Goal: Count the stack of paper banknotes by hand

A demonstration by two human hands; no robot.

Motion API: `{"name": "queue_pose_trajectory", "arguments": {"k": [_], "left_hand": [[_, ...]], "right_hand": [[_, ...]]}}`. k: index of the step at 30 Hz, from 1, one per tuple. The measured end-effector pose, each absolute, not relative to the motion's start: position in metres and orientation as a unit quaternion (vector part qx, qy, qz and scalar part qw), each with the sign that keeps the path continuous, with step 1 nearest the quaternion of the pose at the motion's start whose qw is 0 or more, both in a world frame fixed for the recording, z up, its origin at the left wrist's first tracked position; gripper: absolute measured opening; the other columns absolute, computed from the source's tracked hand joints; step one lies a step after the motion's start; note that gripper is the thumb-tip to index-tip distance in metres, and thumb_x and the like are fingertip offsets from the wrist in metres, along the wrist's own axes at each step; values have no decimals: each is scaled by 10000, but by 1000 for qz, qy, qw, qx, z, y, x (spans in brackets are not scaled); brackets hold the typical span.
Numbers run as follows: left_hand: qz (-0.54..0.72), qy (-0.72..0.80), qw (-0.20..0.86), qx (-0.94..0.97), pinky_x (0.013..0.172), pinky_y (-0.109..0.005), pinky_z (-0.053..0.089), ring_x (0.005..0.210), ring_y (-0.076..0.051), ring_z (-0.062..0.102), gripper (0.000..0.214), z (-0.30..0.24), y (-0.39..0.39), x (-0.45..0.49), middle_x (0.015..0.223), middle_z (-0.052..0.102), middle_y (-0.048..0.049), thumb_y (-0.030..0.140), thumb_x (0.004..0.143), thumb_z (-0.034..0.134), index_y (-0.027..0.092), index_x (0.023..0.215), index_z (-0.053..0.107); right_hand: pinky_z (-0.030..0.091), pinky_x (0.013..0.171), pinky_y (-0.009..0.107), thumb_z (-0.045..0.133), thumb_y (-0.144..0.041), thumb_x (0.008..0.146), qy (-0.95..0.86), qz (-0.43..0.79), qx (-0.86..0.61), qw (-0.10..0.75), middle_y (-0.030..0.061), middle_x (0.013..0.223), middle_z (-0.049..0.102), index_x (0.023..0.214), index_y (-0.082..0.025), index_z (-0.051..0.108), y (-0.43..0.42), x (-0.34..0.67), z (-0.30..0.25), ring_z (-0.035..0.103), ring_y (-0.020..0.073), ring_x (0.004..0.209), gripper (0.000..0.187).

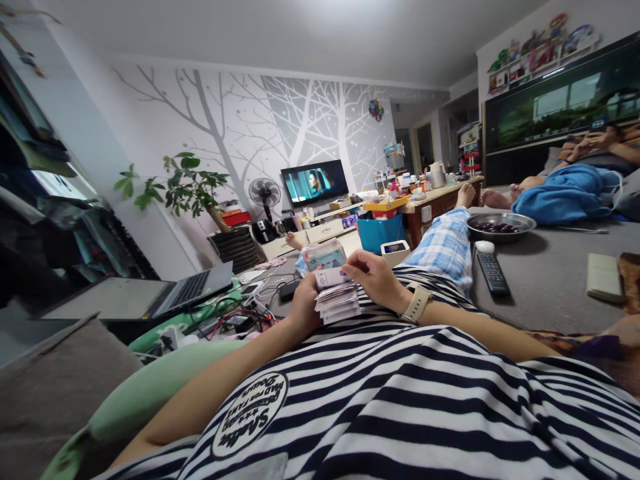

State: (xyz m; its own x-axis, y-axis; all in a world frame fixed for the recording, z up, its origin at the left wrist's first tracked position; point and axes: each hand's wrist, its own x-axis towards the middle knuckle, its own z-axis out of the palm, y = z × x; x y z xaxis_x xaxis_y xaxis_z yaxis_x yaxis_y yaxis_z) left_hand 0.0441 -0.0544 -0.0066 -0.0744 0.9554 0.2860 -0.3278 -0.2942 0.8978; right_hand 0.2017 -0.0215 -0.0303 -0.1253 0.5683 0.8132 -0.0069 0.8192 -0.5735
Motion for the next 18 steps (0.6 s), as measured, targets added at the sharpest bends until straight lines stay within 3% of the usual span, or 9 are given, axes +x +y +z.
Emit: {"name": "queue_pose_trajectory", "arguments": {"k": [10,18], "left_hand": [[657,321,506,458,625,-254,442,591,-154,568,183,-9,-49,43,596,641,0,272,670,770,145,667,637],[652,315,514,459,675,-281,470,672,-199,624,138,-6,-54,45,599,652,-11,222,687,738,151,688,619]], "right_hand": [[399,588,256,626,-504,895,-719,227,-194,628,6,722,576,804,-182,619,-22,202,-29,502,131,652,335],[392,599,260,619,-478,906,-722,225,-187,628,2,724,567,795,-180,609,-23,202,-28,494,129,659,318]]}}
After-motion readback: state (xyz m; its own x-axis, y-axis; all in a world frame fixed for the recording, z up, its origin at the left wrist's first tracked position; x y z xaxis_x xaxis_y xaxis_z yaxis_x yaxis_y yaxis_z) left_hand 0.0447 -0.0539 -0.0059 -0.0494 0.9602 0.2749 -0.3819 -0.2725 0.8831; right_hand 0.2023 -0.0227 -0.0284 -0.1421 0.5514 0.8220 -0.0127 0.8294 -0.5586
